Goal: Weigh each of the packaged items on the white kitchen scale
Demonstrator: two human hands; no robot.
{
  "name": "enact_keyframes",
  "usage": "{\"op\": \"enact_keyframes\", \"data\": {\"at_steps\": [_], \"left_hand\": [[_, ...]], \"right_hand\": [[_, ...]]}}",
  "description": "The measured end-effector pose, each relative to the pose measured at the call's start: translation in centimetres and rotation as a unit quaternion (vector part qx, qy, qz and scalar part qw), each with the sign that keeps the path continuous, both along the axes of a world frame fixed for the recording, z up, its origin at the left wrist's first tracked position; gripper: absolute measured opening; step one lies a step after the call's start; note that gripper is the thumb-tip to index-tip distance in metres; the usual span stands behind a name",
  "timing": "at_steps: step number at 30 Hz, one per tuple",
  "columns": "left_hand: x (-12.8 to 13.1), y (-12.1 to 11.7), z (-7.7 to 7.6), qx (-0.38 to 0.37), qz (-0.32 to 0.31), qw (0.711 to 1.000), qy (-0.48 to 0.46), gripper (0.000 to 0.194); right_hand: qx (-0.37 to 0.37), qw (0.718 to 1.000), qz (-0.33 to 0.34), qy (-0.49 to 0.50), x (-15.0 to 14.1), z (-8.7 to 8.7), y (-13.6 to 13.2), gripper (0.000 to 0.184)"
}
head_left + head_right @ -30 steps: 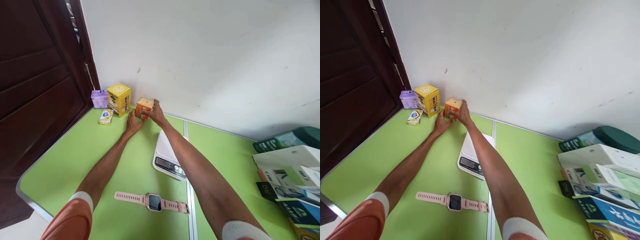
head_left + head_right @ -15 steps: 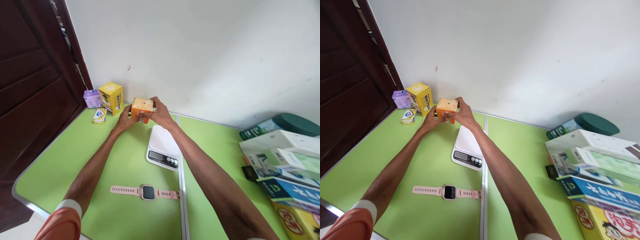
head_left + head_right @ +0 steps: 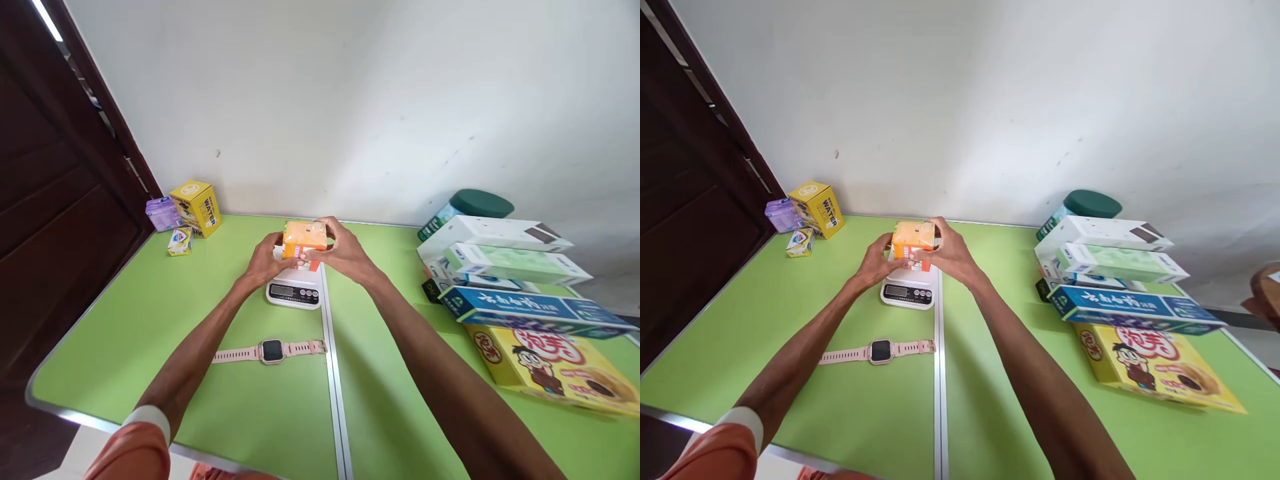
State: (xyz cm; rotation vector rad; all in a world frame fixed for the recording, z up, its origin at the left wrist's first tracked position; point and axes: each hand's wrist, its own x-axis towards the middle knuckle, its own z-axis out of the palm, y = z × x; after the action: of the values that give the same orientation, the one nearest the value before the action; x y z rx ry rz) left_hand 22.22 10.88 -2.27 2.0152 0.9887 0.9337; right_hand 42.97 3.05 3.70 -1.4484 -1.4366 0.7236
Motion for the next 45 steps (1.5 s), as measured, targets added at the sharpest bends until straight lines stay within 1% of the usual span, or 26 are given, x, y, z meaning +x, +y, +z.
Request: {"op": "enact_keyframes", "data": {"at_steps": [5, 8, 10, 13, 15, 16, 18, 21, 24, 26, 28, 31, 34, 38, 45], "left_hand": [[-0.3, -0.1, -1.2, 0.015, 0.011, 0.999, 0.027, 0.067], [-0.4, 0.2, -2.0, 0.023, 0.016, 0.999, 0.018, 0.07], [-0.4, 0.3, -2.6, 0.026, 0.015, 1.0, 0.006, 0.073], [-0.4, 0.0, -3.6, 0.033, 0.016, 0.999, -0.017, 0.077], [-0.6, -0.4, -4.6, 0.036, 0.021, 0.998, -0.037, 0.08], [-0.8, -0.6, -5.1, 0.038, 0.025, 0.998, -0.048, 0.082], [-1.2, -0.9, -6.2, 0.045, 0.032, 0.996, -0.065, 0.083], [-1.8, -1.1, -7.4, 0.05, 0.042, 0.995, -0.08, 0.086], [-1.9, -0.9, -7.8, 0.027, 0.064, 0.993, -0.096, 0.092], [-1.8, -0.7, -7.9, 0.006, 0.087, 0.99, -0.107, 0.095], [-1.8, -0.6, -8.0, -0.01, 0.108, 0.987, -0.116, 0.095], [-1.8, -0.4, -8.1, -0.022, 0.129, 0.984, -0.121, 0.09], [-1.8, -0.1, -8.4, -0.026, 0.142, 0.982, -0.122, 0.079], [-1.9, 0.2, -8.7, -0.036, 0.142, 0.981, -0.129, 0.065], [-1.9, 0.2, -8.8, -0.02, 0.137, 0.983, -0.122, 0.065]], "right_hand": [[-0.008, 1.0, 0.002, 0.007, 0.0, -1.7, -0.3, 0.065], [-0.005, 1.0, 0.004, 0.011, -0.2, -2.4, -0.1, 0.067], [-0.004, 1.0, 0.009, 0.016, -0.1, -2.7, -0.1, 0.074], [-0.002, 0.999, 0.015, 0.043, 0.1, -3.2, -0.4, 0.095], [0.0, 0.997, 0.002, 0.077, 0.4, -4.0, -1.0, 0.107], [-0.001, 0.995, -0.013, 0.097, 0.5, -4.6, -1.4, 0.109], [-0.003, 0.989, -0.057, 0.135, 0.9, -6.4, -2.4, 0.103], [0.005, 0.975, -0.134, 0.178, 1.3, -9.9, -3.7, 0.095], [0.024, 0.963, -0.177, 0.2, 1.4, -12.7, -4.5, 0.092], [0.041, 0.96, -0.19, 0.204, 1.3, -13.6, -4.7, 0.087], [0.048, 0.959, -0.201, 0.192, 1.1, -13.8, -4.7, 0.081], [0.045, 0.966, -0.205, 0.15, 1.0, -13.4, -4.8, 0.075], [0.048, 0.971, -0.197, 0.123, 0.9, -13.1, -5.0, 0.069], [0.049, 0.973, -0.192, 0.118, 0.9, -13.0, -5.2, 0.065], [0.045, 0.975, -0.185, 0.112, 0.9, -12.7, -5.5, 0.062]]}}
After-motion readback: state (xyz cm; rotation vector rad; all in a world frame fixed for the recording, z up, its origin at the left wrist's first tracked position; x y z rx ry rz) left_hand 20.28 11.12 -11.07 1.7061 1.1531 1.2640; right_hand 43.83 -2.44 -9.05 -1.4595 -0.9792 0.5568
